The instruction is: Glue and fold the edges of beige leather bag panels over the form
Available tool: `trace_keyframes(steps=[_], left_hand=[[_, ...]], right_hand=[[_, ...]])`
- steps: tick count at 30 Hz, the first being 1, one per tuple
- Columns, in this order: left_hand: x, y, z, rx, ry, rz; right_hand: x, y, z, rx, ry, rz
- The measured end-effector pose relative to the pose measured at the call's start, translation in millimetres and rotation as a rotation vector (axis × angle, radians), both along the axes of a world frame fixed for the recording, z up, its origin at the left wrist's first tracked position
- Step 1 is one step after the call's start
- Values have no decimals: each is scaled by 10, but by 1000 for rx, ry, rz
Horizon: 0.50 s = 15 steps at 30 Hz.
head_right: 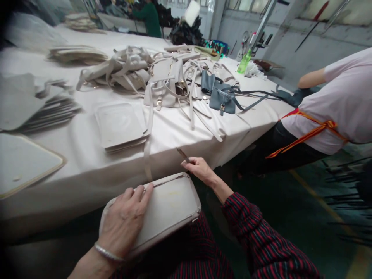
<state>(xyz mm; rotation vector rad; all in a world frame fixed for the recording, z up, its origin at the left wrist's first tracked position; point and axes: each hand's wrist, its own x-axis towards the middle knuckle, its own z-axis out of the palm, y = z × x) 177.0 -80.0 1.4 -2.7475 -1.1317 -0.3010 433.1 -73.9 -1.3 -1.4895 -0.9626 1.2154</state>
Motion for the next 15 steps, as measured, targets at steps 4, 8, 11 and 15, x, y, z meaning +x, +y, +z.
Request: trace_keyframes(steps=[4, 8, 11, 15], left_hand=[[155, -7, 26, 58, 137, -73], [318, -83, 21, 34, 218, -39], [463, -119, 58, -22, 265, -19], [683, -109, 107, -72, 276, -64]], right_hand=[[73, -68, -232, -102, -3, 135], [24, -29, -336, -92, -29, 146], [1, -24, -394, -55, -61, 118], [-25, -61, -453, -34, -65, 104]])
